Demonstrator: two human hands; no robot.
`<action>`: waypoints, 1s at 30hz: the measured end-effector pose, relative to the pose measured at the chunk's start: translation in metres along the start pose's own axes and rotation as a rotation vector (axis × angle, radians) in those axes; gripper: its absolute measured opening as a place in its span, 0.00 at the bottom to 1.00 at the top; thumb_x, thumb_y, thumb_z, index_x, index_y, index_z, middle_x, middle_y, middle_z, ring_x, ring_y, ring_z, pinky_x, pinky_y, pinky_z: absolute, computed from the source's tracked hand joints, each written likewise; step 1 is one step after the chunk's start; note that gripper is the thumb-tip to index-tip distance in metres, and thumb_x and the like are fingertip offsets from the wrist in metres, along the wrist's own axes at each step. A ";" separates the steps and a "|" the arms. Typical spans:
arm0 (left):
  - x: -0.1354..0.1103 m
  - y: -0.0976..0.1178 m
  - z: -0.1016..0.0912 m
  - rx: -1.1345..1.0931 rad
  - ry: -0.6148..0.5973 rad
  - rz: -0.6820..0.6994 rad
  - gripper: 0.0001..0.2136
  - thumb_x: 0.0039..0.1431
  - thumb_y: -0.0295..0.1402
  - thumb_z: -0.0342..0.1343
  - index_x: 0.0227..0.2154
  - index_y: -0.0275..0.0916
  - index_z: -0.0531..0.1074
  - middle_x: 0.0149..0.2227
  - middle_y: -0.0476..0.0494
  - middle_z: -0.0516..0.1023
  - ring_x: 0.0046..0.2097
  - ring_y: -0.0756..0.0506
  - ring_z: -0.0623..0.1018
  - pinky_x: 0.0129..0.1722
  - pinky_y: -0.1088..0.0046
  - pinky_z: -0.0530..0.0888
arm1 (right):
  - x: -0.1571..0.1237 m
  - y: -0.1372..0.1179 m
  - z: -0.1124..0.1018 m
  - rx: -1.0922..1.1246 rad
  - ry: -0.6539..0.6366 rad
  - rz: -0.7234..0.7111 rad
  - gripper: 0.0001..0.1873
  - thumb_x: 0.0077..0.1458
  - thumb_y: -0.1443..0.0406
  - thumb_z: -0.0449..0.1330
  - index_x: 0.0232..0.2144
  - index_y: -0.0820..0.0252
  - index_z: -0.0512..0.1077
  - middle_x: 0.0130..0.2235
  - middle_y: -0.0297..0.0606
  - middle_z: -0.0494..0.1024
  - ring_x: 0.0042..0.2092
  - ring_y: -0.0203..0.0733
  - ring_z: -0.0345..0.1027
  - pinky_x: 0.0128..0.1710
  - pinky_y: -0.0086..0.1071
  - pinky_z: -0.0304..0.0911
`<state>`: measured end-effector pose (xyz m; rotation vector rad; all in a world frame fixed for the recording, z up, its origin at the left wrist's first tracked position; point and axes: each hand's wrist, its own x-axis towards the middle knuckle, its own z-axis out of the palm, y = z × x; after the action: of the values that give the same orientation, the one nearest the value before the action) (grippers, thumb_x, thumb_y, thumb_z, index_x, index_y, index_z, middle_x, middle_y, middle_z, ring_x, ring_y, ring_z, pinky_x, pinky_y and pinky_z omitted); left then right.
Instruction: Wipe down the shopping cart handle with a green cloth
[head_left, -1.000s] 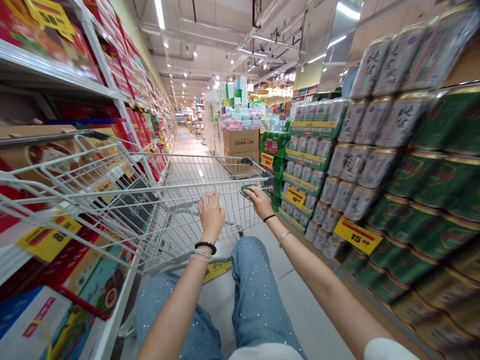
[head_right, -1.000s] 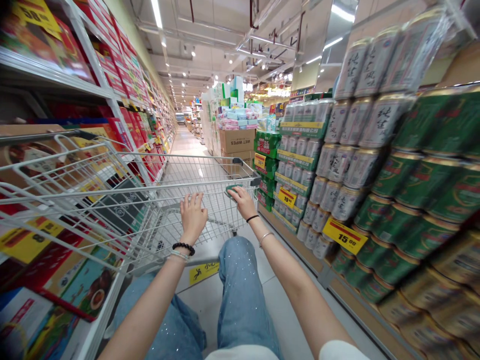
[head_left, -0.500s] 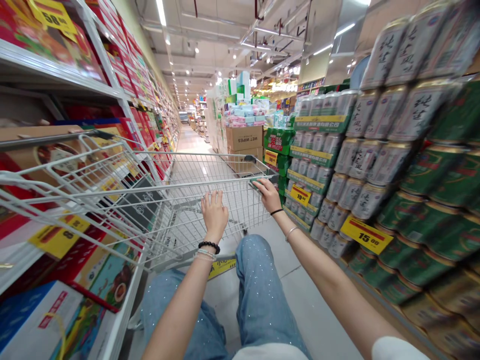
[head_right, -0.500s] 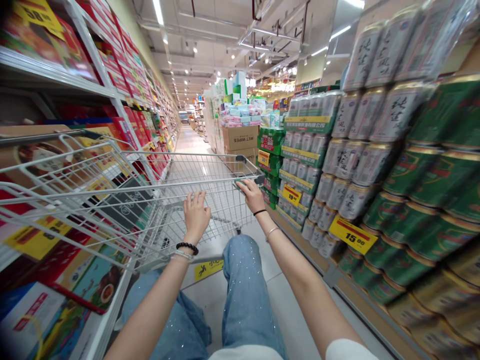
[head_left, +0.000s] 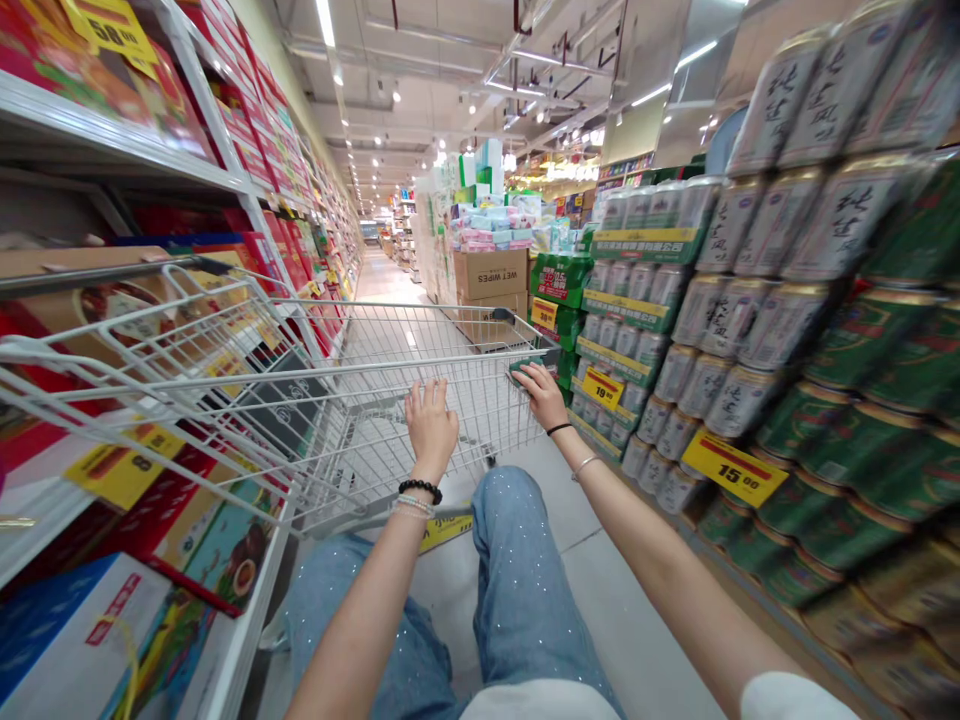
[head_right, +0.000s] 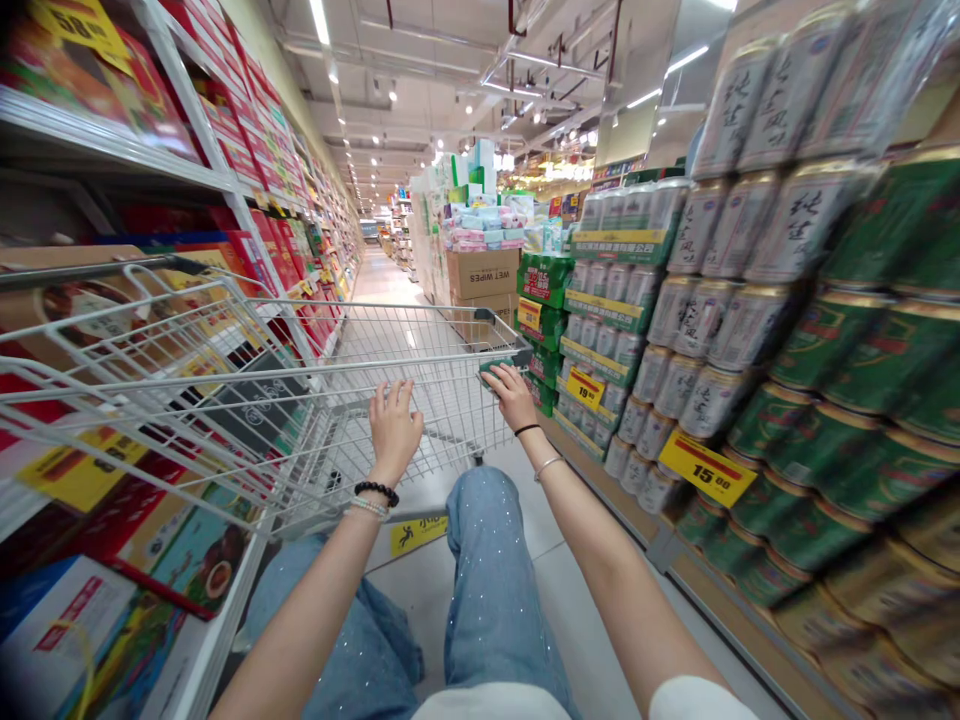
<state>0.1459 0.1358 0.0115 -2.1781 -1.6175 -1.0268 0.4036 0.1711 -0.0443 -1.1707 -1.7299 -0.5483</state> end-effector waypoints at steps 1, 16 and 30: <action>0.000 0.000 0.000 -0.005 -0.003 -0.003 0.26 0.56 0.25 0.47 0.60 0.36 0.66 0.62 0.39 0.69 0.67 0.35 0.61 0.67 0.51 0.58 | -0.001 0.002 -0.001 0.008 -0.020 -0.001 0.35 0.50 0.81 0.46 0.54 0.53 0.73 0.56 0.38 0.75 0.63 0.44 0.62 0.66 0.48 0.56; 0.002 0.004 0.007 -0.038 0.070 -0.028 0.26 0.55 0.25 0.49 0.58 0.33 0.67 0.61 0.35 0.70 0.66 0.33 0.61 0.67 0.48 0.57 | -0.006 0.012 -0.016 0.023 -0.098 -0.005 0.33 0.53 0.80 0.47 0.56 0.52 0.72 0.57 0.37 0.75 0.62 0.42 0.64 0.65 0.43 0.60; 0.020 0.079 0.051 0.057 -0.063 0.200 0.30 0.55 0.28 0.51 0.63 0.34 0.62 0.62 0.33 0.67 0.67 0.31 0.59 0.67 0.43 0.50 | -0.011 0.015 -0.018 -0.121 0.176 0.017 0.26 0.62 0.74 0.47 0.56 0.52 0.73 0.55 0.42 0.76 0.57 0.44 0.69 0.58 0.40 0.65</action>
<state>0.2403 0.1514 0.0040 -2.2988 -1.4002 -0.8523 0.4261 0.1587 -0.0477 -1.1836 -1.5532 -0.7318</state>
